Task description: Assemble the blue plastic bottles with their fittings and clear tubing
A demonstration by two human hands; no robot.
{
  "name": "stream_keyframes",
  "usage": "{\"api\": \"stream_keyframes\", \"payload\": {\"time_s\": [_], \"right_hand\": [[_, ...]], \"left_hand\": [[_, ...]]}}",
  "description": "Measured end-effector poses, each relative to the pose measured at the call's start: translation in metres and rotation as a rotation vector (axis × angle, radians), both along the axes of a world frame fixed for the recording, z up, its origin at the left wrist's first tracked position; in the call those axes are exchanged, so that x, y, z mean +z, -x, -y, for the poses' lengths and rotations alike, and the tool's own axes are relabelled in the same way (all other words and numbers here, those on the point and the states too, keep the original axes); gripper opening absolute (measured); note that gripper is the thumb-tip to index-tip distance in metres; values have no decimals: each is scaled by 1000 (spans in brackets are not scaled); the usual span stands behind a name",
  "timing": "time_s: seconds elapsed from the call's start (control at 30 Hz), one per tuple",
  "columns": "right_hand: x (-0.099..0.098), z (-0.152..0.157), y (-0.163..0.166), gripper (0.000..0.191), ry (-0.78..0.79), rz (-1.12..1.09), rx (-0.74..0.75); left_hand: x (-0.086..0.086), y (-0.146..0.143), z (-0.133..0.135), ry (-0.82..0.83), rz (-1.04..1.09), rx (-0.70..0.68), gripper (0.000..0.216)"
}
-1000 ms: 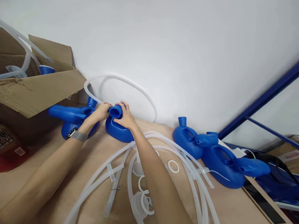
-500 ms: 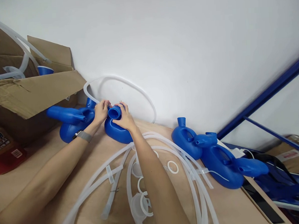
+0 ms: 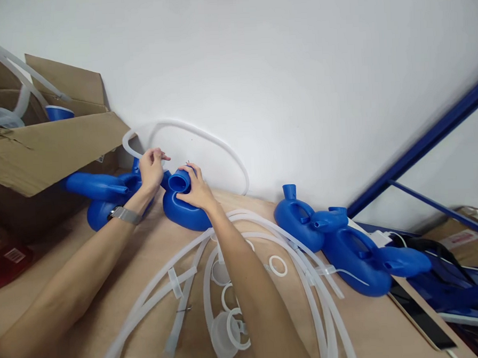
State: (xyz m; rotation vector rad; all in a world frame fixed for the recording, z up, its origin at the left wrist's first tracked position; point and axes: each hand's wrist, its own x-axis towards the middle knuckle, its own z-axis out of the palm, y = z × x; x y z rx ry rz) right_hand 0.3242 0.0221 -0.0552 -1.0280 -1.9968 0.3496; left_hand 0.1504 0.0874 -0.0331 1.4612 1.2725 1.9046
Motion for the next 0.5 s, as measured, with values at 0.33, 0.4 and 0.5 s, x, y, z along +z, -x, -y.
{"api": "stream_keyframes", "payload": {"time_s": [0.33,0.4,0.5], "right_hand": [[-2,-3,-1,82,0,-14,9],[-2,-4,-1,83,-4,-14,11],[-2,-5,2,84,-3,4,-5]], "left_hand": [[57,-8,61,-494,-280,-56,38],[69,-10,82,-508,-232,-206,45],[79,-23,115,-590,-272,-386,46]]}}
